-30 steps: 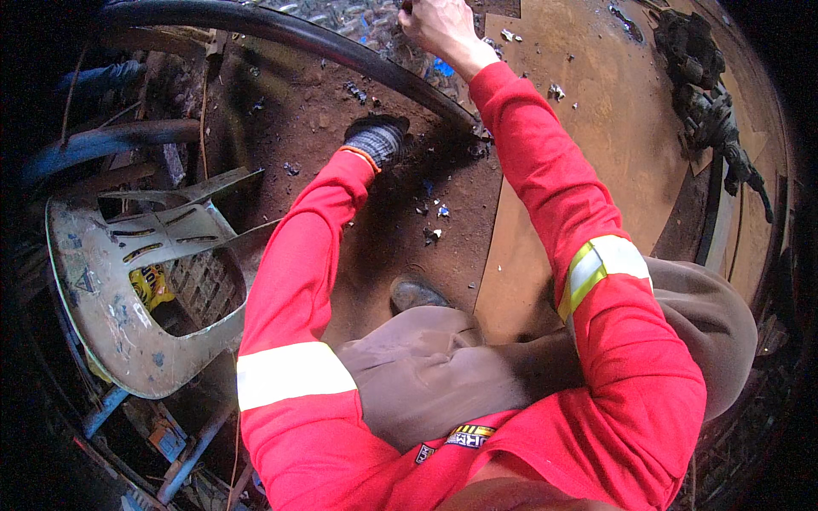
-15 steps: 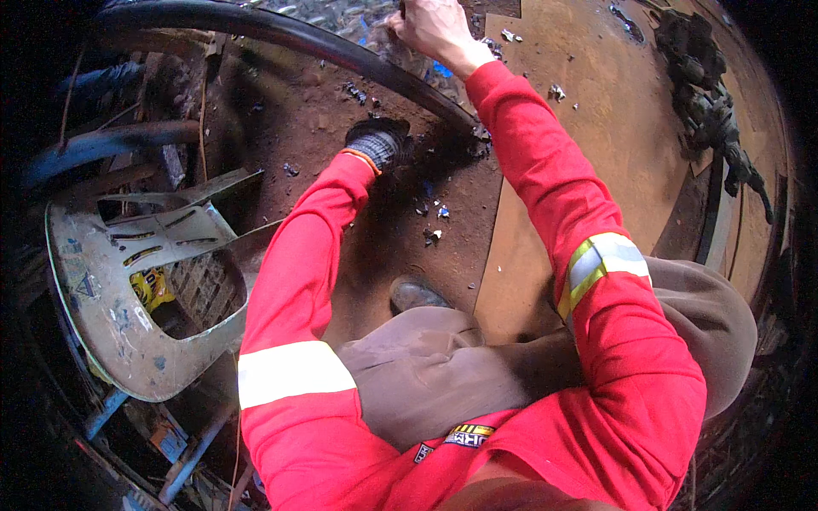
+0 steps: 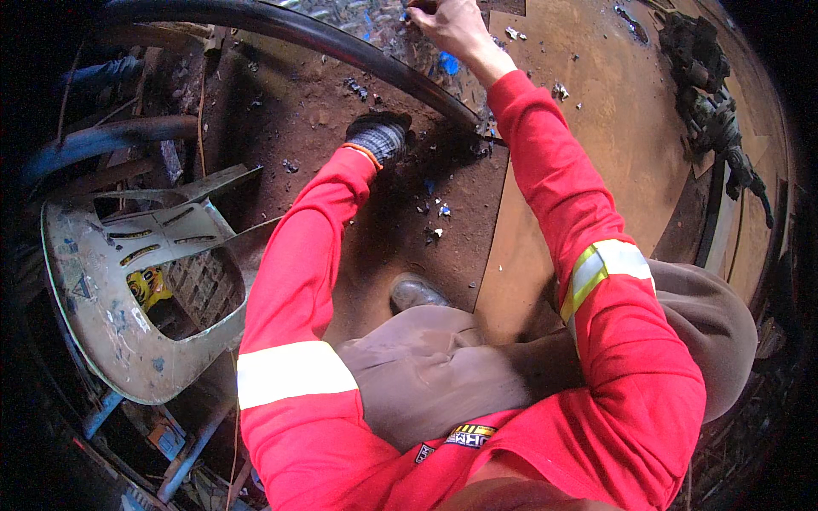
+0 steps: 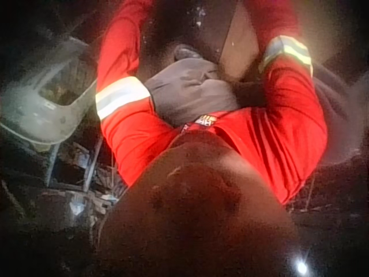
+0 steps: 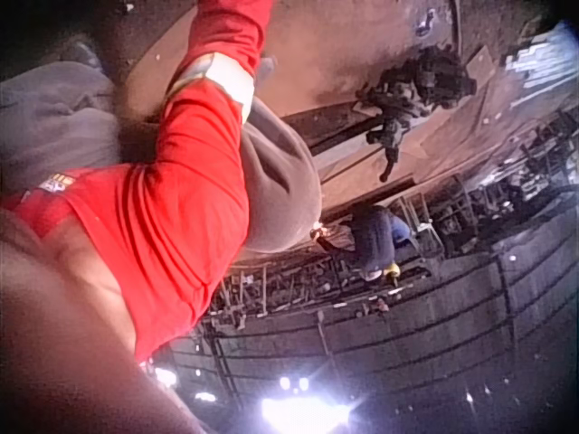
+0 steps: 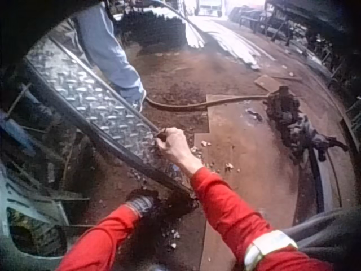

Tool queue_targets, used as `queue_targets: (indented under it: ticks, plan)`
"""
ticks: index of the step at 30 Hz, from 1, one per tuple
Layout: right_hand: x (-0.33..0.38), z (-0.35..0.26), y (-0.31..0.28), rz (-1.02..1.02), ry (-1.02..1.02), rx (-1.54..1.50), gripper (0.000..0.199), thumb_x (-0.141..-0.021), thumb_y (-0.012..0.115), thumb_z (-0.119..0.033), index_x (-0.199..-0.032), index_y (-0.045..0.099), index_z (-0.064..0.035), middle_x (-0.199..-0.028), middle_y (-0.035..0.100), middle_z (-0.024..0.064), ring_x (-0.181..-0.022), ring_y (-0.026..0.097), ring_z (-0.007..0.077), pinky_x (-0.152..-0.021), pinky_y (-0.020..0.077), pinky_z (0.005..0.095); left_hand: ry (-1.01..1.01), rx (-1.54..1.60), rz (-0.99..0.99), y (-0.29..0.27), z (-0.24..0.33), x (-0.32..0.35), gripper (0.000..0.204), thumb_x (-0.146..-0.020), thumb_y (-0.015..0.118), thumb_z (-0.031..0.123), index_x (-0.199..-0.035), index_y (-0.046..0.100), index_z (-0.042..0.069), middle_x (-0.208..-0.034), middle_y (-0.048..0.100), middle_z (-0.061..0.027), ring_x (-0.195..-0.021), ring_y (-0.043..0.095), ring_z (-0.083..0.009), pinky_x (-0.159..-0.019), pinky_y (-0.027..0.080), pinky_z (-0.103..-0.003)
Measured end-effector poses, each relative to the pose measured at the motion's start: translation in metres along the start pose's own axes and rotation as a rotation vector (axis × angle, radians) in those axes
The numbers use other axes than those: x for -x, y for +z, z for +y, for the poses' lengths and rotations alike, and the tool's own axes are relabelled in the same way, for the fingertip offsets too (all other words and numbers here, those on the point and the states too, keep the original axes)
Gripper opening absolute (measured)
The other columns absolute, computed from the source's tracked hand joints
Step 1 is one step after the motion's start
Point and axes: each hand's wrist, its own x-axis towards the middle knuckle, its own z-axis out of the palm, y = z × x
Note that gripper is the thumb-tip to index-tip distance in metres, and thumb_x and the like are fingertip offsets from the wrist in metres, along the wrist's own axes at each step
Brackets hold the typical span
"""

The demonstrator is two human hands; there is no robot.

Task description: The person scrapes blue paint off a curved metal sheet using a handheld scraper. The person holds the sheet with one hand and scrapes with the other, then walks across the workshop floor.

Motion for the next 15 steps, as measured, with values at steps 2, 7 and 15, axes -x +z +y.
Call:
queue_targets:
  ticks: [2, 7, 15]
  plan:
    - [-0.002, -0.003, 0.001, -0.01, 0.018, 0.104, 0.019, -0.077, 0.067, -0.019, -0.082, 0.072, -0.0013, -0.077, 0.068, 0.0199, -0.074, 0.07, 0.0292, -0.068, 0.0545, 0.0372, 0.007, 0.003, 0.008, 0.004, -0.004, -0.002, 0.049, -0.09, 0.048, 0.049, -0.123, 0.057, 0.014, -0.122, 0.06, -0.0188, -0.111, 0.059, -0.0368, -0.093, 0.046, -0.049]
    - [-0.004, -0.014, 0.001, -0.008, 0.144, 0.13, 0.02, -0.077, 0.068, -0.02, -0.081, 0.073, -0.0014, -0.077, 0.069, 0.0199, -0.075, 0.07, 0.0294, -0.07, 0.0545, 0.0374, -0.019, -0.005, 0.032, 0.015, -0.006, -0.005, 0.041, -0.089, 0.05, 0.04, -0.12, 0.059, 0.014, -0.12, 0.062, -0.0156, -0.112, 0.059, -0.034, -0.094, 0.046, -0.048]
    - [-0.001, 0.003, 0.007, 0.078, 0.191, -0.053, 0.025, -0.078, 0.068, -0.022, -0.086, 0.072, 0.0013, -0.08, 0.07, 0.0198, -0.074, 0.07, 0.026, -0.07, 0.0539, 0.0354, -0.019, -0.019, -0.066, -0.002, 0.001, 0.0, 0.038, -0.091, 0.047, 0.034, -0.121, 0.057, 0.014, -0.125, 0.058, -0.018, -0.114, 0.057, -0.0366, -0.095, 0.046, -0.048]
